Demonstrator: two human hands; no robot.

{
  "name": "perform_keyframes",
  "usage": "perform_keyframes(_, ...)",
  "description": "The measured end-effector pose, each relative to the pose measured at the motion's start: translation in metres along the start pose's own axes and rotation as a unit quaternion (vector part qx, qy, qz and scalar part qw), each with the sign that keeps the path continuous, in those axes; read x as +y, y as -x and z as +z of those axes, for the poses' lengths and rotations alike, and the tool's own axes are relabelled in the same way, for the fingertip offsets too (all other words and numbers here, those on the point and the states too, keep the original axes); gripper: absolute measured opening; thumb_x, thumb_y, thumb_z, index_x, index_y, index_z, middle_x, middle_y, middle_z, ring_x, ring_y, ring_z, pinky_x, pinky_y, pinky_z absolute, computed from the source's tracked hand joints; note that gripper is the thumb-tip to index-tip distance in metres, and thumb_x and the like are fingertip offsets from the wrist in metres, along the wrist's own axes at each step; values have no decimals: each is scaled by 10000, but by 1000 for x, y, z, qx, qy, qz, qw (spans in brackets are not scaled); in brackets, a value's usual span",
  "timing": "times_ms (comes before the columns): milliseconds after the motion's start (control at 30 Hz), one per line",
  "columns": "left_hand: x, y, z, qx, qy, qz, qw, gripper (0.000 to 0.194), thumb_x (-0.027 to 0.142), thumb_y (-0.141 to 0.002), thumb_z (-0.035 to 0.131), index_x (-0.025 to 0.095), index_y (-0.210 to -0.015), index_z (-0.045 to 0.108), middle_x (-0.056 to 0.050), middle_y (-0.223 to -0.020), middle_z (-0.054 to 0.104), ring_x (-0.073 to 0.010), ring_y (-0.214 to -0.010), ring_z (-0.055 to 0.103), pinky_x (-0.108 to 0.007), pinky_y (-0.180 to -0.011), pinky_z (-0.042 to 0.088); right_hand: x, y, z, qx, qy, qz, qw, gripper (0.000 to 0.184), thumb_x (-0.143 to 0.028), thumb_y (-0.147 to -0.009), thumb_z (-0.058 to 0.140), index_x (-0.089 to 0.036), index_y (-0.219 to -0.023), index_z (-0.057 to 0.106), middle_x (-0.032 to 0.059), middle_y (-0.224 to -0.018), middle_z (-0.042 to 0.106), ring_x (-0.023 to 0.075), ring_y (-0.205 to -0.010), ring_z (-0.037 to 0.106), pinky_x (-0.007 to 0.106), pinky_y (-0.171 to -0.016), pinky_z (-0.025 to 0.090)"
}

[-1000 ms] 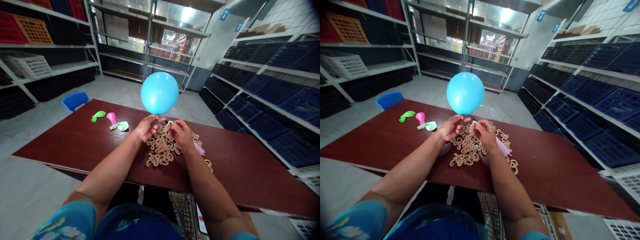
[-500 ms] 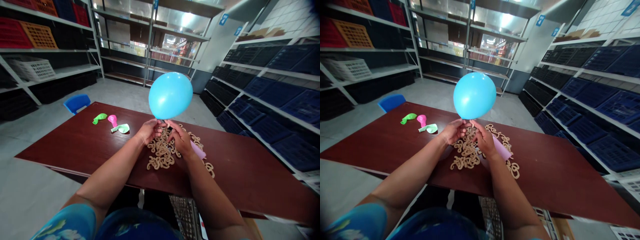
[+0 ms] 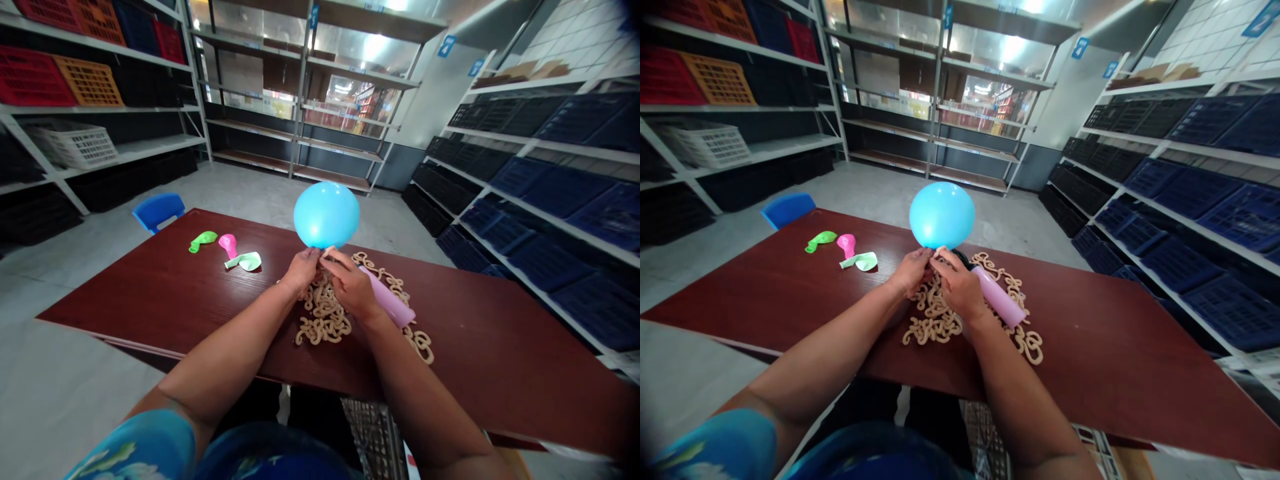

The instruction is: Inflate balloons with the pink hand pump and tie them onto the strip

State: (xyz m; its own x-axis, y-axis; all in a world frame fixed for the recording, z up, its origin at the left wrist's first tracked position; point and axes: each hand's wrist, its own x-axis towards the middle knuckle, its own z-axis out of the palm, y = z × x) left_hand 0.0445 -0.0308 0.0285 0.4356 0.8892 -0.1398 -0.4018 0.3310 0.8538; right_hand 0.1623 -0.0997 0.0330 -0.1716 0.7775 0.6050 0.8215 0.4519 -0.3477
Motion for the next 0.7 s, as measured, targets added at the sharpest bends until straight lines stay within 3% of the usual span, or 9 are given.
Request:
perform_keyframes(67,4,2,-1,-20,5,-3,1000,191,298,-823,512,152,-714,454,52,-526,409,-16,-339,275,-155,-351,173,6,1,2,79,-76,50,993,358,-151,-787,420,-257,-1094,571,42,-1170,565,183,-1022,562,329,-827,495)
perform_keyframes(167,9,4,-1,-51,39,-12,998,196,285,-821,510,143,-703,444,41,-553,411,-8,-354,248,-150,-358,152,10,0,6,164,-168,221,947,222,-307,-769,526,-216,-967,570,46,-828,642,153,-620,600,291,-547,499)
perform_keyframes(233,10,5,-1,-64,64,-16,996,182,269,-815,514,138,-710,444,41,-554,395,-8,-365,247,-145,-362,143,10,-1,11,137,-225,331,906,264,-414,-734,572,-203,-892,555,0,-597,595,128,-442,527,252,-405,419)
perform_keyframes(300,11,5,0,-74,79,-17,994,160,254,-813,509,133,-726,452,42,-554,385,-12,-371,246,-146,-365,135,7,-3,15,69,-304,379,871,336,-475,-704,591,-204,-894,534,-30,-518,555,118,-378,488,232,-342,354)
perform_keyframes(400,11,3,-1,-84,80,-11,993,138,247,-824,479,130,-753,472,47,-541,366,-22,-375,234,-156,-373,130,2,-4,14,-48,-427,348,833,385,-474,-682,618,-213,-947,519,-42,-590,584,92,-370,473,212,-328,322)
perform_keyframes(467,10,1,-4,-65,44,4,997,151,261,-835,453,140,-748,481,59,-507,331,-34,-371,212,-167,-381,132,3,-4,6,-96,-460,319,823,318,-448,-680,633,-196,-851,542,-55,-572,557,51,-348,414,185,-319,268)
perform_keyframes(567,9,-5,-11,-1,-94,89,992,205,279,-835,449,152,-687,512,45,-484,354,-62,-403,270,-183,-414,194,10,-4,-20,-88,-485,326,807,272,-420,-701,629,-166,-745,544,-62,-565,520,-3,-324,299,161,-304,155)
perform_keyframes(633,8,-9,-17,31,-199,170,965,222,263,-814,487,154,-627,537,15,-514,431,-90,-483,363,-190,-471,253,14,-8,-41,-77,-510,329,791,261,-399,-704,633,-170,-803,556,-55,-619,543,-17,-320,257,159,-300,130)
perform_keyframes(700,7,-12,-21,44,-259,226,938,208,238,-788,528,163,-595,555,-2,-551,480,-116,-558,413,-198,-524,282,10,-18,-59,-61,-520,311,793,261,-360,-693,652,-184,-865,564,-43,-681,578,-21,-322,245,157,-298,139)
